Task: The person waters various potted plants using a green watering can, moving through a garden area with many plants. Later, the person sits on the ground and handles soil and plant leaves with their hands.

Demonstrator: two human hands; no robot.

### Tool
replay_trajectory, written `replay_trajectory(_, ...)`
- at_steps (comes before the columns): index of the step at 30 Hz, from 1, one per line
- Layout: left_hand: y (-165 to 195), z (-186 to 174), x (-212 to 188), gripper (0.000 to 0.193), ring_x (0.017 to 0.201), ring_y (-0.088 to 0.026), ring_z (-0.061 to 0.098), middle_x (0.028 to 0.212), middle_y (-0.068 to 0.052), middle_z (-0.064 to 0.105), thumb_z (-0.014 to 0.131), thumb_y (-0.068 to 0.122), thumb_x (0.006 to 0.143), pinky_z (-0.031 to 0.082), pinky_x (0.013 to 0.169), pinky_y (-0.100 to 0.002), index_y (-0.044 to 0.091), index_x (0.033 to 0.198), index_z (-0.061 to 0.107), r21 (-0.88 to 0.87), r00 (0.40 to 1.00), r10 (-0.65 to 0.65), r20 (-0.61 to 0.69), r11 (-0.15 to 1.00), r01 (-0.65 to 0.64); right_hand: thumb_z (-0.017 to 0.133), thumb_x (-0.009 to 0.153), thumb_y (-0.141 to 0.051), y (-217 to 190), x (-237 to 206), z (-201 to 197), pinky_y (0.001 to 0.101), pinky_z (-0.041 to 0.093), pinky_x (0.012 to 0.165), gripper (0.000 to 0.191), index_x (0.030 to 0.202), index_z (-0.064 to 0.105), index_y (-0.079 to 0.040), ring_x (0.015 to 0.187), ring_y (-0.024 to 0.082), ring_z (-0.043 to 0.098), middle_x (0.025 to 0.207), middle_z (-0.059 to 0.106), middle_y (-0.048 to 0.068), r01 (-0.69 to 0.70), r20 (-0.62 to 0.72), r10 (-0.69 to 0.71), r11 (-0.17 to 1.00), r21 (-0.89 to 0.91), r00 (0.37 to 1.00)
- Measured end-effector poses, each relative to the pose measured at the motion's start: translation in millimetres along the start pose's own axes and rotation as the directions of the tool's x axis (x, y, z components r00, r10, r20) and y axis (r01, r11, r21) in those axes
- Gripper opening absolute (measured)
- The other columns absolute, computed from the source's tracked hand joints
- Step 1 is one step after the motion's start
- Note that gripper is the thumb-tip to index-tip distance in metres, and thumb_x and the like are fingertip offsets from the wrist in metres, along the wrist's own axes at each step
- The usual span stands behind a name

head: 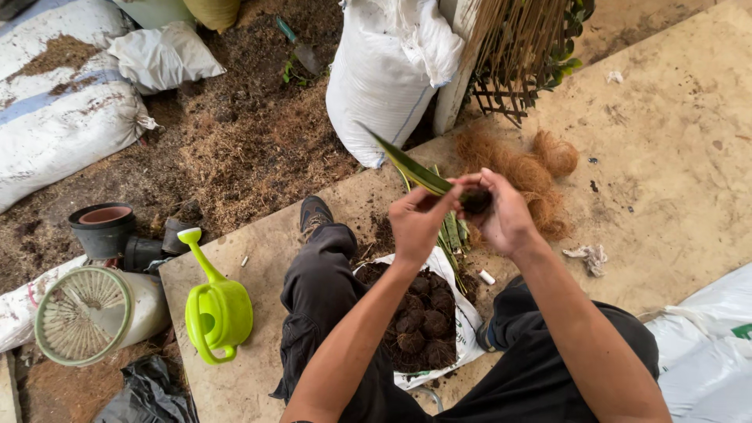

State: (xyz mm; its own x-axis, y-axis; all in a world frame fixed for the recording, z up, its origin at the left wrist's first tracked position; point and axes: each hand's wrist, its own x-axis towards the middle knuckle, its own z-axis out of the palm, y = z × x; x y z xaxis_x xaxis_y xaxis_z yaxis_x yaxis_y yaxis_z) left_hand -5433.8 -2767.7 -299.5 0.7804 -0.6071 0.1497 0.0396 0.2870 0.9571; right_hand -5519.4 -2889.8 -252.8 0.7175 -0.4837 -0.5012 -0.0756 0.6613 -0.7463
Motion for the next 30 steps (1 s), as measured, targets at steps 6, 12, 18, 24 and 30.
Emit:
replay_trajectory(6, -2.3, -0.7, 1.2, 0.024, 0.069, -0.007, 0.067, 0.086, -0.004, 0.076, 0.078, 0.019, 0.094, 0.051, 0.061, -0.021, 0.004, 0.111, 0.076, -0.002, 0.998, 0.013, -0.059, 1.000, -0.013, 0.043, 0.108, -0.030, -5.5, -3.4, 2.4, 0.0306, 0.056, 0.059, 0.033, 0.104, 0.064, -0.005, 0.069, 0.015, 0.065, 0.097, 0.068, 0.011, 0.177, 0.070, -0.175, 0.984, -0.015, 0.982)
replay_trajectory(12, -10.8, 16.0, -15.7, 0.021, 0.069, -0.009, 0.067, 0.091, -0.007, 0.079, 0.078, 0.018, 0.097, 0.050, 0.059, -0.020, 0.004, 0.112, 0.078, 0.124, 0.994, 0.098, 0.041, 0.987, -0.103, 0.050, 0.108, -0.033, 21.2, 17.1, -16.5, 0.0223, 0.028, 0.033, 0.041, 0.074, 0.051, -0.010, 0.037, 0.006, 0.036, 0.076, 0.074, 0.012, 0.240, -0.082, -0.252, 0.962, -0.129, 0.964)
replay_trajectory(18, -13.5, 19.3, -22.5, 0.020, 0.076, -0.009, 0.073, 0.096, -0.007, 0.078, 0.074, 0.020, 0.098, 0.062, 0.065, -0.022, 0.006, 0.113, 0.076, 0.132, 0.987, 0.151, 0.051, 0.979, -0.157, 0.054, 0.107, -0.033, 33.6, 23.1, -20.8, 0.0253, 0.031, 0.035, 0.038, 0.075, 0.053, -0.012, 0.039, 0.007, 0.041, 0.067, 0.066, 0.006, 0.219, -0.127, -0.243, 0.960, -0.176, 0.962)
replay_trajectory(24, -14.8, 10.8, -11.9, 0.024, 0.073, -0.013, 0.075, 0.091, -0.011, 0.079, 0.073, 0.020, 0.098, 0.059, 0.063, -0.027, 0.000, 0.110, 0.076, -0.023, 0.993, -0.098, -0.065, 0.995, 0.097, 0.037, 0.100, -0.030, 0.3, 4.4, -13.4, 0.0267, 0.060, 0.063, 0.043, 0.104, 0.071, -0.003, 0.071, 0.012, 0.068, 0.088, 0.072, 0.011, 0.095, 0.125, -0.087, 0.994, -0.059, 0.988)
replay_trajectory(30, -13.9, 10.1, -6.1, 0.029, 0.090, -0.013, 0.076, 0.105, -0.008, 0.077, 0.071, 0.020, 0.099, 0.064, 0.085, -0.028, 0.001, 0.121, 0.071, -0.350, 0.996, -0.093, 0.007, 0.933, 0.089, 0.050, 0.103, -0.018, 3.9, 11.9, -17.7, 0.0235, 0.051, 0.058, 0.021, 0.109, 0.065, -0.005, 0.068, 0.010, 0.061, 0.094, 0.073, 0.007, 0.272, 0.103, -0.266, 0.961, -0.056, 0.959)
